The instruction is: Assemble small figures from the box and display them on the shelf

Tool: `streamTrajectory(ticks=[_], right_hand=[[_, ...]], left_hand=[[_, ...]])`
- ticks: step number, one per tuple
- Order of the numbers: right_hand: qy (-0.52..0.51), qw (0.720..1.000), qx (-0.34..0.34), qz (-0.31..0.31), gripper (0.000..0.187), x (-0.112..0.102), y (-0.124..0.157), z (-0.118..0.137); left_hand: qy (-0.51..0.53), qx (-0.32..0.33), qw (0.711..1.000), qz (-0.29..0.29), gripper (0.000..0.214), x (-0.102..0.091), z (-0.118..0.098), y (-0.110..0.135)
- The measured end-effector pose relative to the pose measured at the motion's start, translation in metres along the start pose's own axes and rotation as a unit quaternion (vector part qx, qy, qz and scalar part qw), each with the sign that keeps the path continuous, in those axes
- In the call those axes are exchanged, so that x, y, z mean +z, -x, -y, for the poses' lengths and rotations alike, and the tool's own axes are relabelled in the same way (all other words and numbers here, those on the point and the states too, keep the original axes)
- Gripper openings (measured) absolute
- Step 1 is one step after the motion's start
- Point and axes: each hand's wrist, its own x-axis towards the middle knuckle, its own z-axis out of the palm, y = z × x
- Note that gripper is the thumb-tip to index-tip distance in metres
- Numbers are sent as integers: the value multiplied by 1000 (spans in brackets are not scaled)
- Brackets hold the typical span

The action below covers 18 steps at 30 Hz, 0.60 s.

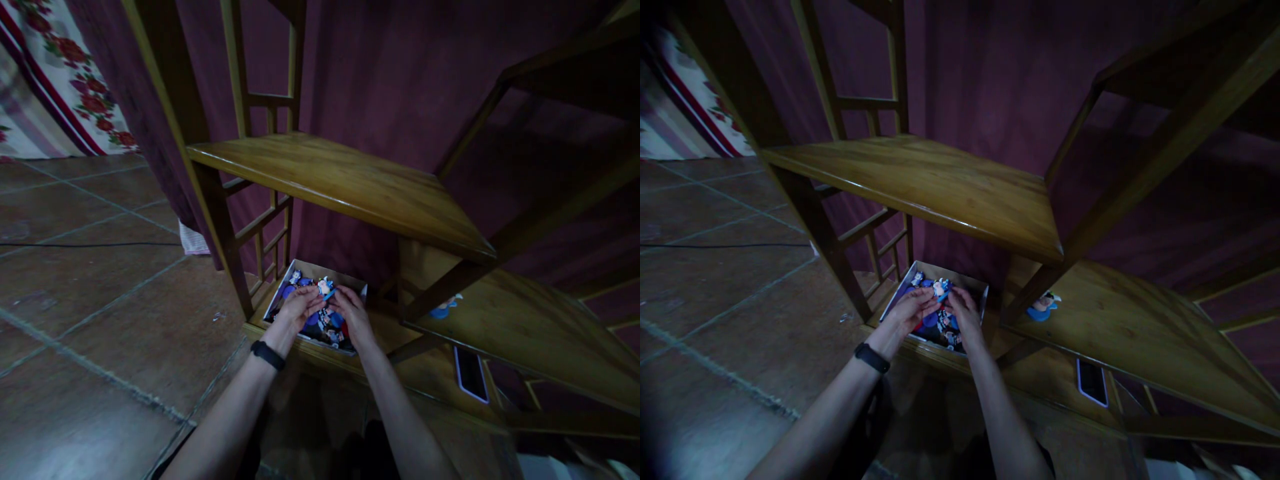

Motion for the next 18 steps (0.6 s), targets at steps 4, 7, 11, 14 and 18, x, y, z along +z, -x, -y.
streamTrajectory(ticks=[4, 7, 11, 14, 18], right_hand=[[3, 1000, 3, 9, 40, 3, 2, 1], [9, 1000, -13, 17, 43, 3, 1, -2], [16, 999, -20, 18, 45, 1, -1, -7], [14, 1000, -15, 15, 44, 0, -2, -8], [6, 1000, -4, 15, 43, 0, 0, -3]], left_hand=[[4, 4, 1000, 7, 7, 0, 1, 0], [2, 14, 1000, 7, 7, 0, 3, -1], [-17, 26, 1000, 3, 7, 0, 4, 0], [-41, 29, 999, 2, 9, 2, 3, 3], [-82, 35, 996, 12, 17, 5, -2, 7]])
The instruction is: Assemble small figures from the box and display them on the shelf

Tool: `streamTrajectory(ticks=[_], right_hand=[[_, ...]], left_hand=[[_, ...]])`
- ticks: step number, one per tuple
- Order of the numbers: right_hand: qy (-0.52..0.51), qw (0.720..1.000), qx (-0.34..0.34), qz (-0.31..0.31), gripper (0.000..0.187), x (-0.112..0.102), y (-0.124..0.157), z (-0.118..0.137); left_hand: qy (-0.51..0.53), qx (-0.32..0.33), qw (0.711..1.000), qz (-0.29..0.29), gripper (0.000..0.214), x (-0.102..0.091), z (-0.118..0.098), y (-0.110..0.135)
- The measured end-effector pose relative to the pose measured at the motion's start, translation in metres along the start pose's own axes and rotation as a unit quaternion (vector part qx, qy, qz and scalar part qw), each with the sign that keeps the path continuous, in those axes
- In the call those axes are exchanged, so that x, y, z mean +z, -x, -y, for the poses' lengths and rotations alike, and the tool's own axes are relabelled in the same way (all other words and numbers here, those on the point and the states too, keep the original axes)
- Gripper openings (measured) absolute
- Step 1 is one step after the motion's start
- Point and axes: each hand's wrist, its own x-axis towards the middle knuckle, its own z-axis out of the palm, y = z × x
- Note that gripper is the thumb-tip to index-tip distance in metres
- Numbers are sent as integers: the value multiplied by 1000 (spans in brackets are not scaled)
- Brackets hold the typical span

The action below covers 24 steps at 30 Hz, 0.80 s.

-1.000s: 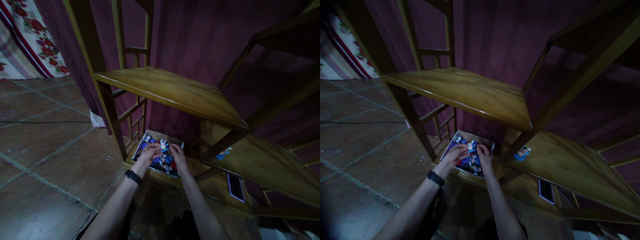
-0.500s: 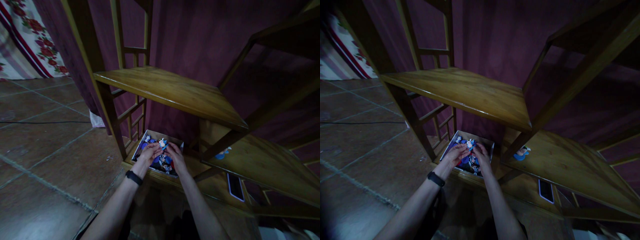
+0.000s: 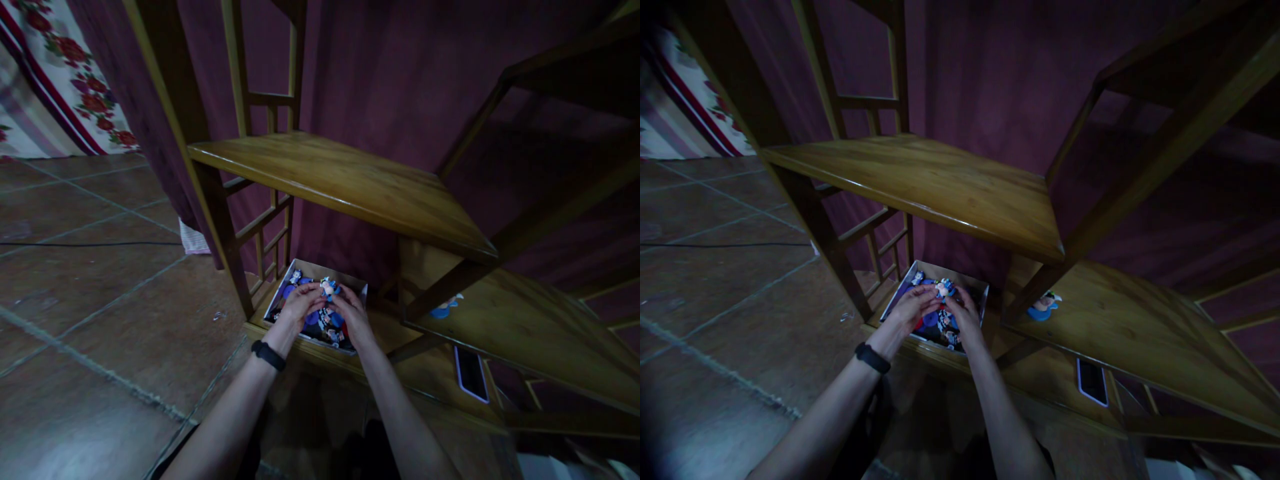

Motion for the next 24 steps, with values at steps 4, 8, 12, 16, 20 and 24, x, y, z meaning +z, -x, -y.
streamTrajectory(ticks=[4, 8, 12, 16, 20, 24], right_hand=[[-25, 1000, 6, 1, 40, 1, 2, 4], [-29, 999, 11, -16, 38, 1, 1, 4], [-47, 999, 18, -20, 36, 1, 0, 4], [-67, 997, 36, -18, 36, 2, -1, 5], [-69, 996, 46, -21, 35, 2, -2, 3], [-65, 996, 56, -30, 37, 1, -4, 0]], left_hand=[[-41, 9, 999, -3, 23, 1, -4, 2], [-59, 21, 998, -2, 23, 2, -4, 2], [-56, 20, 998, 6, 23, 2, -5, 2], [-54, 13, 998, 8, 20, 2, -6, 3], [-68, 15, 998, 1, 24, 2, -6, 2], [-81, 12, 997, 7, 28, 1, -5, 0]])
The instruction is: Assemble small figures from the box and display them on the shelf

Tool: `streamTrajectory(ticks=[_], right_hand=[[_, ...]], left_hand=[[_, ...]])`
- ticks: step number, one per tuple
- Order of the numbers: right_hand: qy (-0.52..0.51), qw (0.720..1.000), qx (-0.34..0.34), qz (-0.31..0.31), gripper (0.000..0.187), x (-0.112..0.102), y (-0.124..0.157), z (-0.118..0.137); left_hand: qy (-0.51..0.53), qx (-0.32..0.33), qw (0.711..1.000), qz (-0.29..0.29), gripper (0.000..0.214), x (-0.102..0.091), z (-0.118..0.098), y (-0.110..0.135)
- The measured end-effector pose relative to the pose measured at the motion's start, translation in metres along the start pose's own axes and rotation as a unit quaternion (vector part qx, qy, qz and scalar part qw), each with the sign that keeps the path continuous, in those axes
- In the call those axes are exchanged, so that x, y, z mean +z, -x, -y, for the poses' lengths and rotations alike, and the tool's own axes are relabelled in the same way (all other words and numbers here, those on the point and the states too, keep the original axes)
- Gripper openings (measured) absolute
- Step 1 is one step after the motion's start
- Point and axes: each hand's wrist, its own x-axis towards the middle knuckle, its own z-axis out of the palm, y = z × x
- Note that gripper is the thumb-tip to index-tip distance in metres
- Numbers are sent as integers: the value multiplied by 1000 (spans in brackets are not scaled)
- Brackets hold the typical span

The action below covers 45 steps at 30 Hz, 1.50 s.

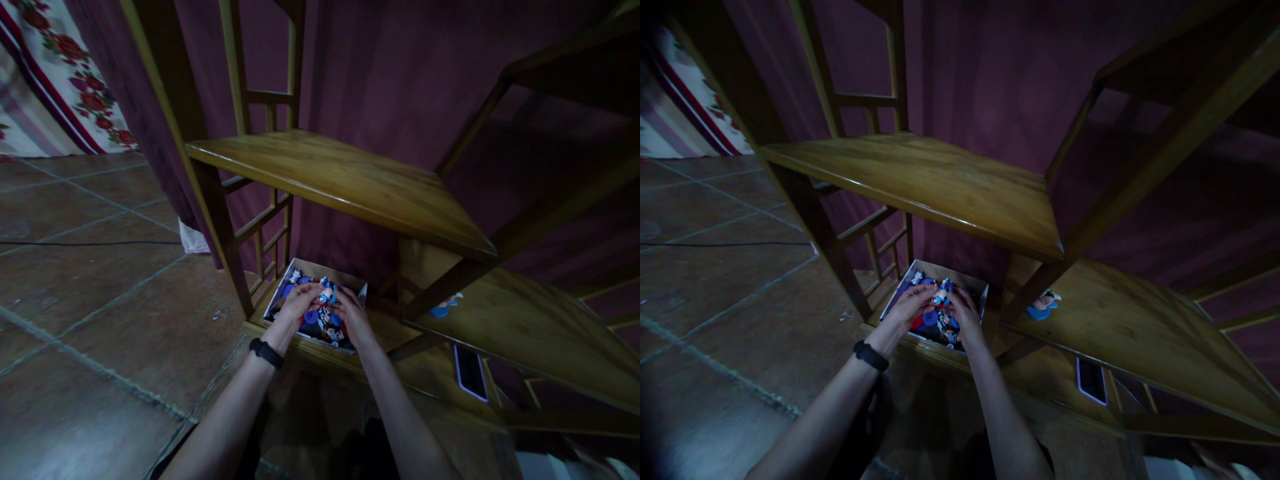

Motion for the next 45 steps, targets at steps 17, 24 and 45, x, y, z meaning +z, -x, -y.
streamTrajectory(ticks=[17, 24, 45], right_hand=[[-52, 998, 17, 10, 37, -2, -3, -2], [-47, 999, 11, 4, 31, 0, 0, 1], [-22, 1000, -11, -2, 34, -1, -1, -3]], left_hand=[[10, -33, 999, 7, 20, 2, 0, 3], [7, -39, 999, 12, 24, 3, 3, 2], [49, -37, 998, -10, 23, 3, 3, 4]])
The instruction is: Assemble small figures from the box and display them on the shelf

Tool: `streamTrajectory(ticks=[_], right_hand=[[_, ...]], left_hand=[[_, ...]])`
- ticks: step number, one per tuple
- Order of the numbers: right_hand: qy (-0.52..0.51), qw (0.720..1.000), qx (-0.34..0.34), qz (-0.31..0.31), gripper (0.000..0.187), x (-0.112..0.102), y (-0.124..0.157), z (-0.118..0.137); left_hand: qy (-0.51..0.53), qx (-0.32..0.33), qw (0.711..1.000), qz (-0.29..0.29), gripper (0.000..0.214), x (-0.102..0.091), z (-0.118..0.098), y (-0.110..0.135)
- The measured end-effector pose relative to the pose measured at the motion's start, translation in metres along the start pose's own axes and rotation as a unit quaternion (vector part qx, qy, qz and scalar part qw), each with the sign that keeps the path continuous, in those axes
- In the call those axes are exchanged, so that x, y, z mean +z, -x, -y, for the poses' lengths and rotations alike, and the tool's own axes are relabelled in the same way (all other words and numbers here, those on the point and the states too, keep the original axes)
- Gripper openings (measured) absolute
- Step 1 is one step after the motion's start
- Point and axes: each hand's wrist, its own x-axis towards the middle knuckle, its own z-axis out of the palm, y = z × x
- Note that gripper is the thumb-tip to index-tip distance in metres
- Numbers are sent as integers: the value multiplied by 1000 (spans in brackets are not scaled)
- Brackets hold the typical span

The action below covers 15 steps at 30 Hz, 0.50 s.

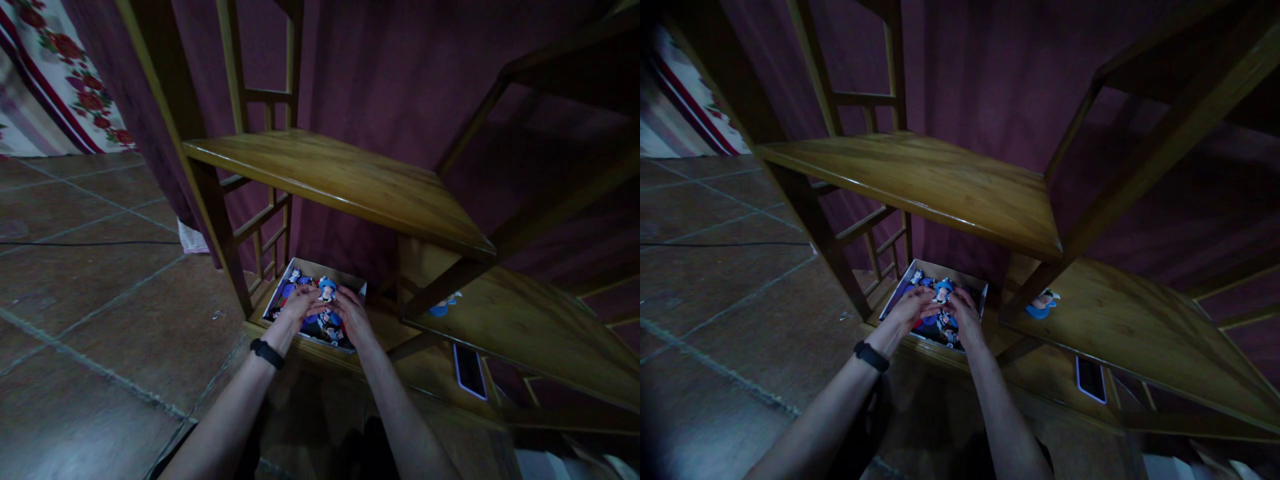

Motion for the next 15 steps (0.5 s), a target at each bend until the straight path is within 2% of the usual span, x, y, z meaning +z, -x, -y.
streamTrajectory(ticks=[7, 15], right_hand=[[58, 998, 28, -13, 30, -2, 0, 0], [80, 996, -23, -44, 21, -5, -4, 1]], left_hand=[[45, -3, 999, 4, 21, -1, 6, -4], [21, -26, 999, 27, 19, 1, 7, -4]])
